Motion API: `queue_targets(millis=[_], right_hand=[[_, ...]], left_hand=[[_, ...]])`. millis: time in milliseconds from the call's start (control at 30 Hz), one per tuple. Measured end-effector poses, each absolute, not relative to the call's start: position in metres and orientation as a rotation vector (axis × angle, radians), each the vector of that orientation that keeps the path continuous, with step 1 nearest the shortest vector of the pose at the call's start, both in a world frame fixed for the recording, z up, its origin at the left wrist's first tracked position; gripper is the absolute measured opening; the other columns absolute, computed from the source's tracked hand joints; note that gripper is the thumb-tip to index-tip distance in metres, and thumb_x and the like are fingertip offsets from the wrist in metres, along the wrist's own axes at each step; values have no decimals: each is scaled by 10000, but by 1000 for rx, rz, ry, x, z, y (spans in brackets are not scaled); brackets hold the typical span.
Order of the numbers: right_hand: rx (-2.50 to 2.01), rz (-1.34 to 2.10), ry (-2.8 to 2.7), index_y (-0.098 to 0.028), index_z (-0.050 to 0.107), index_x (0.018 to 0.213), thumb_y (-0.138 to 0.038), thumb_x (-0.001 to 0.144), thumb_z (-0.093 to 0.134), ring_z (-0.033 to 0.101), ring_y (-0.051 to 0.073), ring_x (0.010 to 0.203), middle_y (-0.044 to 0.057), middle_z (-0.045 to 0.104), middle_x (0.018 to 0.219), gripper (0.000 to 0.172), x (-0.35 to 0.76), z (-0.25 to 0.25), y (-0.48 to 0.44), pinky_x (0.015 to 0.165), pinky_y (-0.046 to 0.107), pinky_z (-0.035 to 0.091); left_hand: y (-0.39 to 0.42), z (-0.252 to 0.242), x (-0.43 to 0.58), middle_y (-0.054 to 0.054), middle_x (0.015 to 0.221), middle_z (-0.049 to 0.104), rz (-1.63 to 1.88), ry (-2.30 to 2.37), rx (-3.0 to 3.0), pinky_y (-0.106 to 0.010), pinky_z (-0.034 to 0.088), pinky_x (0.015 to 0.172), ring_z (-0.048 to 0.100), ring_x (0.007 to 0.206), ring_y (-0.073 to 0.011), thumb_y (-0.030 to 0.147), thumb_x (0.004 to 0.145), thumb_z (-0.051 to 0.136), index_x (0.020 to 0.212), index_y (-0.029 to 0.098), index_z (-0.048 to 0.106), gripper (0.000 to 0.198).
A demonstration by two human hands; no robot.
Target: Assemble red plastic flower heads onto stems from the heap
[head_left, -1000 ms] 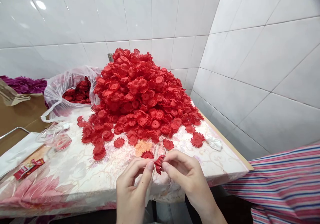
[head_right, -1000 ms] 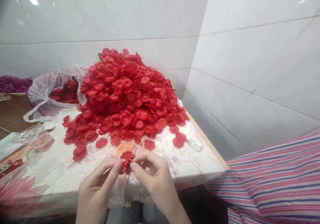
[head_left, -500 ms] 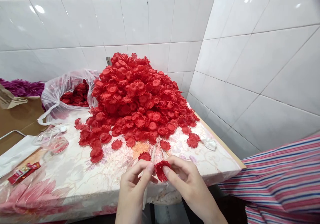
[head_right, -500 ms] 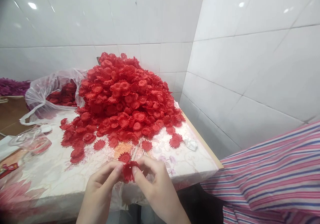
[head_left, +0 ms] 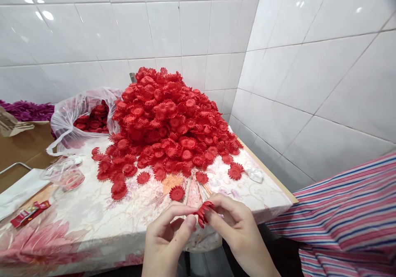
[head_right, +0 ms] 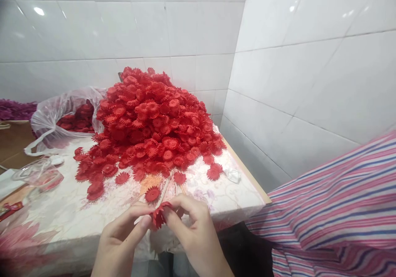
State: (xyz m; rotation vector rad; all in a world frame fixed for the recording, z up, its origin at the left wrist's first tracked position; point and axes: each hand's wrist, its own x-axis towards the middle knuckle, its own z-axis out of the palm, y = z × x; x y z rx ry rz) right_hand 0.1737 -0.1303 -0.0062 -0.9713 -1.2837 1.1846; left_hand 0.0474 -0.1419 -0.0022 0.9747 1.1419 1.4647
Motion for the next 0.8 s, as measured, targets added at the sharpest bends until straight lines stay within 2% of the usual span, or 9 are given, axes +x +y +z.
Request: queue_targets(millis=[200,300,367,633,800], right_hand=[[-1002,1030,-1376,-198,656,678,-260,847,589,562,135,596,-11,629,623,192,175,-9,-140,587,221,451],[-942,867,-1486,-211,669,744,-174,821,600,576,142,609,-6,648,665,110,175,-11,-146,580,228,456],[-873,792,-1503,-228,677,800,-137,806,612,591,146,636,-7,654,699,113,174,-11,-148,588,233,461],[-768,723,-1539,-250,674,862,-120,819,609,584,157,671,-4,630,733,152,168,-8,-149,608,265,466],[-782,675,-1638,-233,640,879,-141,815,626,578,165,681,4,625,748,113,167,0,-154,612,267,460]], left_hand=[[-153,-5,44,-7,720,688,1552,1146,1139,-188,510,591,609,629,-135,376,575,835,735,242,767,219],[-157,-6,40,-15,696,694,1553,1184,1215,-190,511,609,624,648,-148,336,647,793,700,239,765,114],[-158,-5,37,-20,674,702,1536,1173,1231,-192,511,620,635,653,-156,330,686,764,675,236,766,95],[-162,-5,31,-18,676,716,1513,1137,1107,-196,511,629,645,663,-163,360,634,802,641,234,763,132],[-166,-3,29,-17,659,700,1501,1088,1219,-206,496,632,637,648,-161,347,693,762,652,237,761,117]])
